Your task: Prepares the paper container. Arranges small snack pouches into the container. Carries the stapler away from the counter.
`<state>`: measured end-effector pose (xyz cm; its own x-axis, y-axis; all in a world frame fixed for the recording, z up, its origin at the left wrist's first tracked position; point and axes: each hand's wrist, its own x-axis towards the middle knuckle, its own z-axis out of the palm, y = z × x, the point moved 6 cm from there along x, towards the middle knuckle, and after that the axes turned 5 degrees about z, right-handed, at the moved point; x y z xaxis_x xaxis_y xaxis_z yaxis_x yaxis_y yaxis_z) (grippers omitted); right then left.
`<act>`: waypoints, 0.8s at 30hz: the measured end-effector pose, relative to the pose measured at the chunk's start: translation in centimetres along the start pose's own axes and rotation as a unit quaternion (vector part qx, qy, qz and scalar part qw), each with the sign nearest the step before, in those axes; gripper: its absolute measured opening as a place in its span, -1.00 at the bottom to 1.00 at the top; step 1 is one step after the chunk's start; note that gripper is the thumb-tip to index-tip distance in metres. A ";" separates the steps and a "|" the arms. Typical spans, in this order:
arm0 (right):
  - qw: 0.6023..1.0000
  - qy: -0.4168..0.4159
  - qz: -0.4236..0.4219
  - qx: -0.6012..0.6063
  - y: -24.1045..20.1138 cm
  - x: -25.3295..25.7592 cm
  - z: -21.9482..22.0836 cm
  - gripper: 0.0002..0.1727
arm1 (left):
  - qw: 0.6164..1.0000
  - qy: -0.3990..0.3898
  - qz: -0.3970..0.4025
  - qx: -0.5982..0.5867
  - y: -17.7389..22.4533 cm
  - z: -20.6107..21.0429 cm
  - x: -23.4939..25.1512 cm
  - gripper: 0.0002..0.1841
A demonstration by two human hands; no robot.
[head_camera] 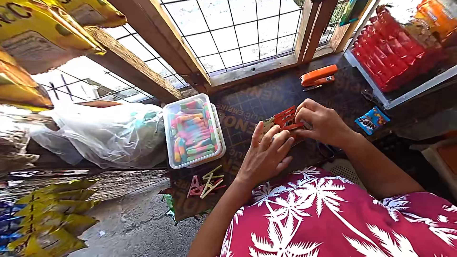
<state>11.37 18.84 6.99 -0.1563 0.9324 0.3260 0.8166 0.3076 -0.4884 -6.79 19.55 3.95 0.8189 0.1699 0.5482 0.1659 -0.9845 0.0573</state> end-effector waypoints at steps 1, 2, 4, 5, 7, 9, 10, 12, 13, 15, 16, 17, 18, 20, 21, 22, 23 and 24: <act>1.000 0.002 0.018 -0.001 0.4 -0.2 -0.9 -0.71 | 1.000 -0.018 0.010 -0.002 0.2 0.3 0.1 -0.54; 0.999 0.000 0.038 -0.001 1.1 -0.5 -2.0 -0.69 | 0.999 -0.032 0.014 -0.005 0.4 0.6 0.2 -0.50; 0.996 -0.020 0.079 -0.030 3.2 -1.8 -4.6 -0.73 | 0.999 -0.044 0.004 -0.015 0.3 0.9 0.5 -0.45; 0.993 -0.043 0.101 -0.051 4.5 -2.7 -6.0 -0.78 | 0.999 -0.048 -0.006 -0.016 0.2 1.1 0.7 -0.43; 0.978 -0.107 0.150 -0.095 7.3 -5.0 -8.0 -0.79 | 0.998 -0.062 -0.020 -0.011 -0.1 1.3 0.9 -0.41; 0.943 -0.189 0.240 -0.128 10.4 -7.6 -8.7 -0.65 | 0.997 -0.069 -0.024 0.000 -0.1 1.5 1.0 -0.38; 0.921 -0.223 0.287 -0.142 11.7 -8.8 -8.7 -0.54 | 0.997 -0.068 -0.022 0.005 -0.1 1.6 1.0 -0.36; 0.892 -0.253 0.338 -0.161 13.2 -10.2 -8.4 -0.37 | 0.998 -0.066 -0.017 0.007 0.0 1.6 1.0 -0.36; 0.891 -0.251 0.339 -0.169 13.5 -10.5 -8.4 -0.36 | 0.998 -0.067 -0.014 0.007 0.0 1.6 1.0 -0.36; 0.889 -0.248 0.335 -0.189 13.8 -10.6 -8.8 -0.42 | 0.997 -0.076 -0.013 0.011 0.1 1.5 1.0 -0.37; 0.890 -0.246 0.331 -0.195 13.8 -10.5 -9.0 -0.46 | 0.997 -0.076 -0.016 0.012 0.1 1.5 1.0 -0.37; 0.892 -0.243 0.326 -0.197 13.8 -10.4 -9.3 -0.50 | 0.997 -0.074 -0.023 0.014 0.1 1.4 1.0 -0.36; 0.899 -0.235 0.318 -0.189 13.6 -10.0 -9.6 -0.56 | 0.997 -0.072 -0.030 0.015 0.1 1.4 1.0 -0.36; 0.921 -0.195 0.303 -0.150 12.6 -9.2 -10.3 -0.68 | 0.996 -0.075 -0.039 0.018 0.1 1.4 0.8 -0.32; 0.933 -0.164 0.299 -0.117 11.8 -8.6 -10.6 -0.69 | 0.996 -0.078 -0.039 0.019 0.1 1.4 0.7 -0.29; 0.944 -0.126 0.295 -0.074 10.8 -8.0 -10.9 -0.67 | 0.996 -0.077 -0.039 0.017 0.2 1.5 0.6 -0.28; 0.951 -0.088 0.296 -0.032 9.9 -7.5 -11.0 -0.61 | 0.996 -0.074 -0.039 0.014 0.2 1.4 0.6 -0.28; 0.952 -0.056 0.300 0.009 9.1 -6.9 -11.0 -0.54 | 0.997 -0.071 -0.040 0.013 0.2 1.3 0.5 -0.28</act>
<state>25.99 13.08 9.18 0.2770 0.9552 -0.1042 0.7677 -0.2852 -0.5739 -5.60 19.46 3.12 0.8719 0.2549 0.4181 0.2467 -0.9662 0.0746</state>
